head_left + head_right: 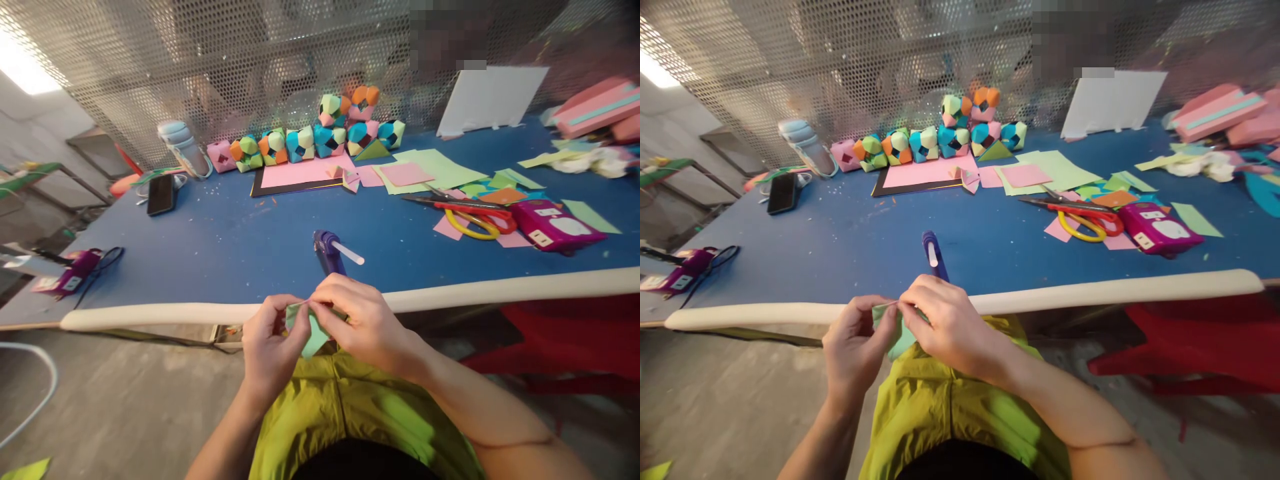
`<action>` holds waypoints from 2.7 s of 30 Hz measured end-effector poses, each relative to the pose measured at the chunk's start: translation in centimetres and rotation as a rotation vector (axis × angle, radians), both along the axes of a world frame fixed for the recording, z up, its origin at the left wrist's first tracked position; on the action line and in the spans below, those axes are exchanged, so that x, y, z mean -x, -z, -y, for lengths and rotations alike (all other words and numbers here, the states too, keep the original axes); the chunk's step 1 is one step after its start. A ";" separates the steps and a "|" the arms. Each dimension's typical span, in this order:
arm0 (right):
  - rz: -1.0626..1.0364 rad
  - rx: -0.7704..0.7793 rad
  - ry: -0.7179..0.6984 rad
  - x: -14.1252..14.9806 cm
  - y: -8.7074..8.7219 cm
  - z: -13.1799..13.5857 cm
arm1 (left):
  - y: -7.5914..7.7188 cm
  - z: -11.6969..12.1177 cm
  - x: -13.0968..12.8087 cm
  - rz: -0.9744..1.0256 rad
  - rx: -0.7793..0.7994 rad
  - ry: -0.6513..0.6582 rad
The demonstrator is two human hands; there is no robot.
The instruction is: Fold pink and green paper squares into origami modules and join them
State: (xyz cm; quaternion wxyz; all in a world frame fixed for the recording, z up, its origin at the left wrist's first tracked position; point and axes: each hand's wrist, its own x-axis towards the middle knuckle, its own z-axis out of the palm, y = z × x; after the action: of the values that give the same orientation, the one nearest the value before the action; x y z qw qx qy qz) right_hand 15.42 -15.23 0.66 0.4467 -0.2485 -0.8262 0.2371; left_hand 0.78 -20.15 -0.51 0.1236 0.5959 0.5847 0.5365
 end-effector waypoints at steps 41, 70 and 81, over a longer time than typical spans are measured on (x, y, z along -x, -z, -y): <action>-0.068 0.162 0.078 0.3 0.9 -0.2 | 0.1 -0.6 0.4 0.348 0.272 0.094; -0.016 0.007 0.119 0.2 0.2 0.4 | 0.8 -0.7 -0.3 0.420 0.096 -0.024; 0.354 0.043 0.537 -0.3 1.8 -4.3 | 0.4 -2.4 1.3 0.493 0.299 -0.082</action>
State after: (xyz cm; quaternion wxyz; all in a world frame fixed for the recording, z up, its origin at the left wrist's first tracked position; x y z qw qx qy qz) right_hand 15.74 -10.94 -1.15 0.3374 -0.5043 -0.7907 0.0815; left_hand -0.54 -17.79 -0.95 0.3266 0.3984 0.6333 0.5776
